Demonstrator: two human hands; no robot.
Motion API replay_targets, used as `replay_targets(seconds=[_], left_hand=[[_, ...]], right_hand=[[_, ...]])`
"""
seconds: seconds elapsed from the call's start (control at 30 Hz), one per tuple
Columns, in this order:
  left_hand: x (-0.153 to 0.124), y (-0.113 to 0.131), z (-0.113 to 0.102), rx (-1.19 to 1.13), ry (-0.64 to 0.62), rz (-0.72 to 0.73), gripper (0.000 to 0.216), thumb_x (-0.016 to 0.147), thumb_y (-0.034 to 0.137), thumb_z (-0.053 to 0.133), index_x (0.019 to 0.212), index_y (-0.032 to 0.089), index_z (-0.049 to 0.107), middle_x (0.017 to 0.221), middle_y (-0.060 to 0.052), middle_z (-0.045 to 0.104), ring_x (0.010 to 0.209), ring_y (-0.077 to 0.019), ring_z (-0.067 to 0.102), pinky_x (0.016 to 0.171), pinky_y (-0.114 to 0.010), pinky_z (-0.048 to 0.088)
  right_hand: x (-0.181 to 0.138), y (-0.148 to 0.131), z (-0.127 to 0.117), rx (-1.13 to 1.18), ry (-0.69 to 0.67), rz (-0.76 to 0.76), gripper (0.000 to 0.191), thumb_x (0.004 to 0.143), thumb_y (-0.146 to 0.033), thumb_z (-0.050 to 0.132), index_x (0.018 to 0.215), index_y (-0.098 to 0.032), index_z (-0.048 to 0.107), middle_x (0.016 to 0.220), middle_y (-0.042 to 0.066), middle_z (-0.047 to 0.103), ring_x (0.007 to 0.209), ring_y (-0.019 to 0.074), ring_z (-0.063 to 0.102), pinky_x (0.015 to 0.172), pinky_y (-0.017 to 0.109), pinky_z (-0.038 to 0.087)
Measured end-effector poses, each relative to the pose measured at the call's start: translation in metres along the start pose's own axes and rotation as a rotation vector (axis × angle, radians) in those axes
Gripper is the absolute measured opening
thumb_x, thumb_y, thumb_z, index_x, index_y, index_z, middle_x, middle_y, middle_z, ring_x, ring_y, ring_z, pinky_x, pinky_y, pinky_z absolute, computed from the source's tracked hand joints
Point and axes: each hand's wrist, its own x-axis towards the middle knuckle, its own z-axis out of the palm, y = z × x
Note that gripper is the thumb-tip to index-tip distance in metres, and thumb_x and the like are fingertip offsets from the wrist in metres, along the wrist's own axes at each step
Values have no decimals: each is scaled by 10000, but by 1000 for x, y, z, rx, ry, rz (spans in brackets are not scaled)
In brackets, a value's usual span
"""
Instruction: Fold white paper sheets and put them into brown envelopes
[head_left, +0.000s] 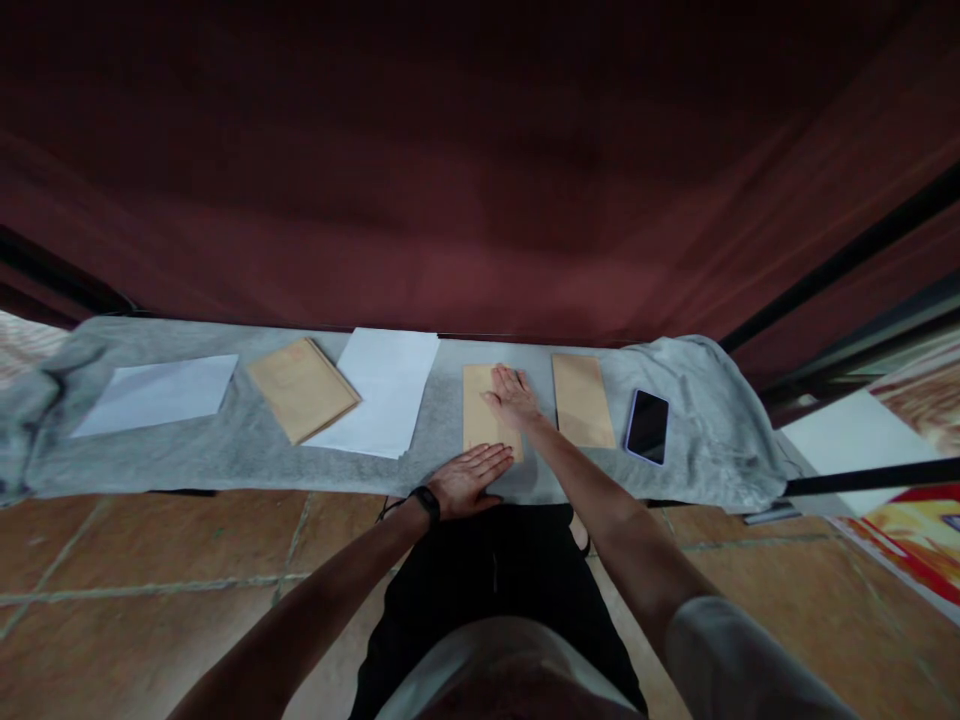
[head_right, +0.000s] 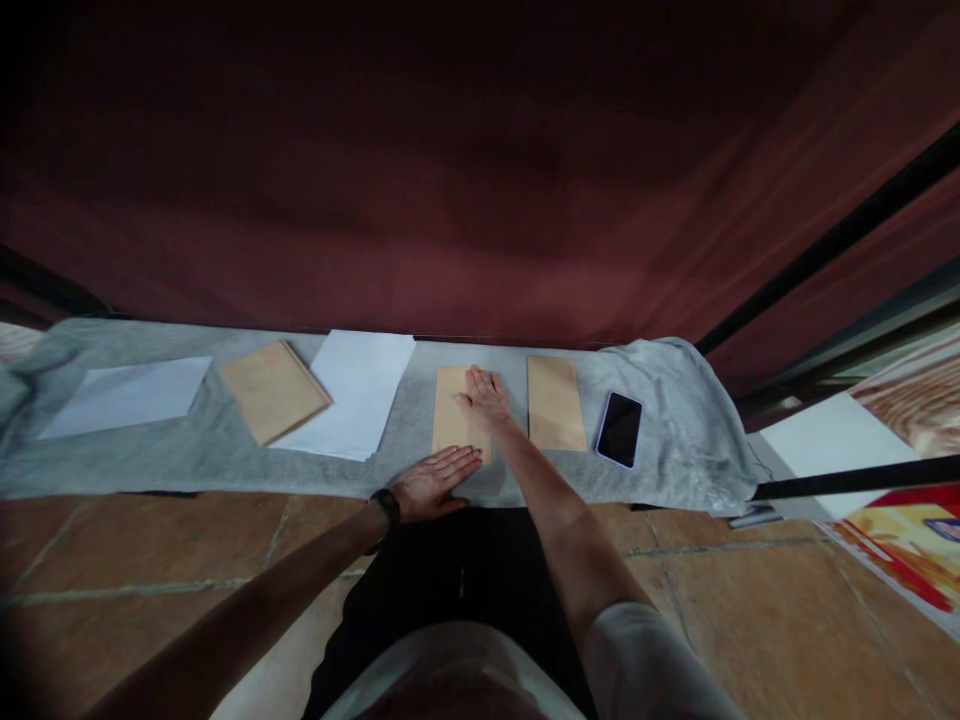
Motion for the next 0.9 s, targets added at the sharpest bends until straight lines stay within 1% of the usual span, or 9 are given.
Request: replay_targets(seconds=[0.13,0.3,0.4,0.47,0.5,0.57,0.7,0.8,0.9], left_hand=[[0,-1,1,2,-11,-1,750,940,481,531,1573,178,265,1641,-105,292,1533,-240,223,1257,-434,209],[0,-3,7,19,-29,-9,731,933,439,535,1559,148,294,1622,-135,331,1520,-258,258,1250,-440,224],[0,-3,9,31,-38,-27,712,936,438,527,1547,136,317,1605,-151,362,1502,-263,306,1242,-432,241],[-1,-3,8,42,-36,-28,710,938,434,524,1549,142,313,1607,-144,363,1502,-258,305,1244,-424,234],[-1,-2,7,48,-32,-25,710,938,432,524,1551,148,308,1611,-136,358,1507,-254,294,1247,-420,225],[0,-1,5,58,-21,-18,709,937,421,525,1555,157,300,1622,-121,340,1519,-243,263,1253,-410,207],[0,0,3,73,-5,-5,710,937,412,522,1561,175,280,1637,-101,310,1532,-225,224,1255,-400,192],[0,0,5,79,-2,-9,713,941,434,510,1566,184,274,1637,-96,314,1528,-220,235,1255,-398,188],[0,-1,9,89,8,-21,713,931,432,517,1560,175,302,1620,-105,349,1518,-228,267,1253,-397,198]], right_hand=[[3,-18,2,10,10,-93,622,1040,-423,336,1562,-87,309,1638,135,250,1530,260,235,1261,495,142],[-6,-46,7,9,-24,-217,568,1054,-450,305,1561,-196,331,1647,40,261,1527,218,245,1272,484,121],[-14,-53,9,13,-58,-303,558,1055,-465,305,1555,-221,343,1642,5,281,1527,191,241,1276,461,130],[-16,-52,9,21,-64,-328,551,1056,-449,312,1550,-210,356,1641,7,287,1524,181,249,1278,431,141],[-16,-50,8,25,-57,-310,553,1056,-438,316,1551,-194,358,1641,19,287,1523,182,253,1278,418,146],[-15,-45,6,33,-23,-210,574,1054,-421,320,1555,-142,345,1645,63,273,1524,197,253,1274,408,158],[-16,-34,5,36,63,19,618,1052,-414,318,1553,-52,317,1645,159,235,1531,257,230,1263,455,173],[-25,-29,9,38,88,76,627,1049,-407,333,1545,-23,319,1635,194,241,1530,284,229,1252,477,192],[-40,-26,12,46,83,80,630,1051,-403,329,1546,-13,310,1634,198,241,1533,282,219,1251,474,200]])
